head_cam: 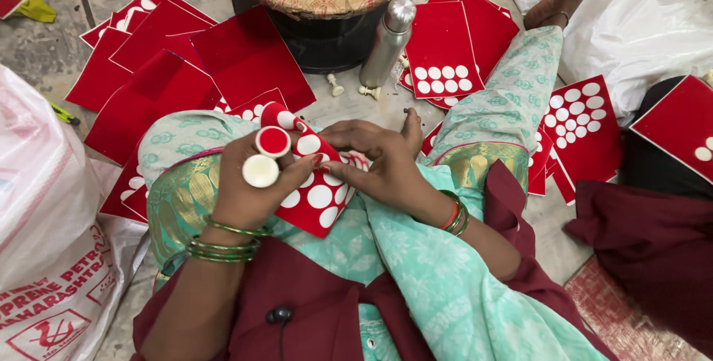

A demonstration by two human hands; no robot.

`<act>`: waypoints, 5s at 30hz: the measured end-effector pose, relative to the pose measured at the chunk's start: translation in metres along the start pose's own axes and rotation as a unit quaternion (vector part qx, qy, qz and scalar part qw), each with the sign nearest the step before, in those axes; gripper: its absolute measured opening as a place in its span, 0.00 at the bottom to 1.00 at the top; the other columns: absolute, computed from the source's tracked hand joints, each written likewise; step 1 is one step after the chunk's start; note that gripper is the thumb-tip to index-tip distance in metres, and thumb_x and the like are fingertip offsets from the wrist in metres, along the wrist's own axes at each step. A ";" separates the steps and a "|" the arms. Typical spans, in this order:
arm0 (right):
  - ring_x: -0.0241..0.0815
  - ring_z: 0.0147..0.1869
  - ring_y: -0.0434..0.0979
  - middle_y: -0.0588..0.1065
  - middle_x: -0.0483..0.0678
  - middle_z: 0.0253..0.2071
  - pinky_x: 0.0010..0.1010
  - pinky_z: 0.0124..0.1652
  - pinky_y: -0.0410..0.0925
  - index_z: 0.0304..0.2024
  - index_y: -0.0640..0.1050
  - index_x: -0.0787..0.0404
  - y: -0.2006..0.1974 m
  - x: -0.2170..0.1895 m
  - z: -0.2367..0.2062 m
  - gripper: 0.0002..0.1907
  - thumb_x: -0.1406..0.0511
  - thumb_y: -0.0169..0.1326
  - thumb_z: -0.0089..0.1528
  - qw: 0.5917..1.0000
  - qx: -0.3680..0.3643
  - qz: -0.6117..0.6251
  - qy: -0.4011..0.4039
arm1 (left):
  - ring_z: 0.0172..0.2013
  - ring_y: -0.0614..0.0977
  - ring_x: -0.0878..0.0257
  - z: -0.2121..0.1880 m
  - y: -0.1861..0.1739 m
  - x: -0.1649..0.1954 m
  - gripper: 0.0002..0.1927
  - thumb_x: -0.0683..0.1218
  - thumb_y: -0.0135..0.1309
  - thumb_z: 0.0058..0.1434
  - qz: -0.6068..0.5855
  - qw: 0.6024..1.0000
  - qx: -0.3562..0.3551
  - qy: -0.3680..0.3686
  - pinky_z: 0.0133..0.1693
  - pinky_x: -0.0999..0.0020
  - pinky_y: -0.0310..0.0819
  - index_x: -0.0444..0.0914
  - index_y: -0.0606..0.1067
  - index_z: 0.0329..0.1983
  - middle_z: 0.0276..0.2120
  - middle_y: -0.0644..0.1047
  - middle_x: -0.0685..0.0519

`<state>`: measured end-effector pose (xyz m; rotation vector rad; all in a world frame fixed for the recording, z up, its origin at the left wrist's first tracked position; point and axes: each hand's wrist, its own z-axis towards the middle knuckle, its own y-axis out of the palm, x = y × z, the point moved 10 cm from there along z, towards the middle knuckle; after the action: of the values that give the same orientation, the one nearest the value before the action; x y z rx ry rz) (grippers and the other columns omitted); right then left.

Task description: The person sits on the floor and assembles red folded paper dice, pressing white circular discs onto the red faces one at a time by hand. She takes discs from a plastic bag beside her, attaches them to the dice faces, and sets completed dice on the floor with others.

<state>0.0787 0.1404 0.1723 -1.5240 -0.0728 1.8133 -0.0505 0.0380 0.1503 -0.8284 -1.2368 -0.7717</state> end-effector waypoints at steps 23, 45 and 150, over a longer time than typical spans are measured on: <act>0.33 0.50 0.85 0.82 0.37 0.47 0.75 0.65 0.29 0.47 0.82 0.54 -0.006 0.007 -0.001 0.10 0.64 0.60 0.62 0.996 0.000 -0.078 0.048 | 0.41 0.85 0.57 -0.002 0.016 0.019 0.15 0.42 0.66 0.57 0.166 0.982 0.027 0.087 0.43 0.64 0.79 0.35 0.79 0.46 0.40 0.82 0.47; 0.46 0.59 0.78 0.77 0.51 0.53 0.34 0.58 0.73 0.38 0.80 0.63 -0.057 0.005 -0.007 0.07 0.75 0.61 0.58 0.975 0.203 -0.042 -0.077 | 0.37 0.86 0.61 0.010 0.017 -0.015 0.14 0.45 0.66 0.57 0.144 0.989 0.035 0.016 0.41 0.66 0.80 0.35 0.78 0.44 0.35 0.83 0.49; 0.32 0.44 0.81 0.81 0.49 0.45 0.23 0.46 0.75 0.48 0.76 0.66 -0.070 0.081 -0.003 0.11 0.70 0.61 0.65 0.938 0.211 0.260 0.088 | 0.43 0.85 0.55 0.002 -0.253 -0.055 0.20 0.56 0.38 0.72 -0.360 0.872 0.289 0.161 0.44 0.58 0.86 0.39 0.68 0.56 0.47 0.80 0.47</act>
<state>0.1156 0.2355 0.1386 -1.4599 0.8267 1.9044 -0.2781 -0.0825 0.1256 0.2839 -1.3645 -0.9966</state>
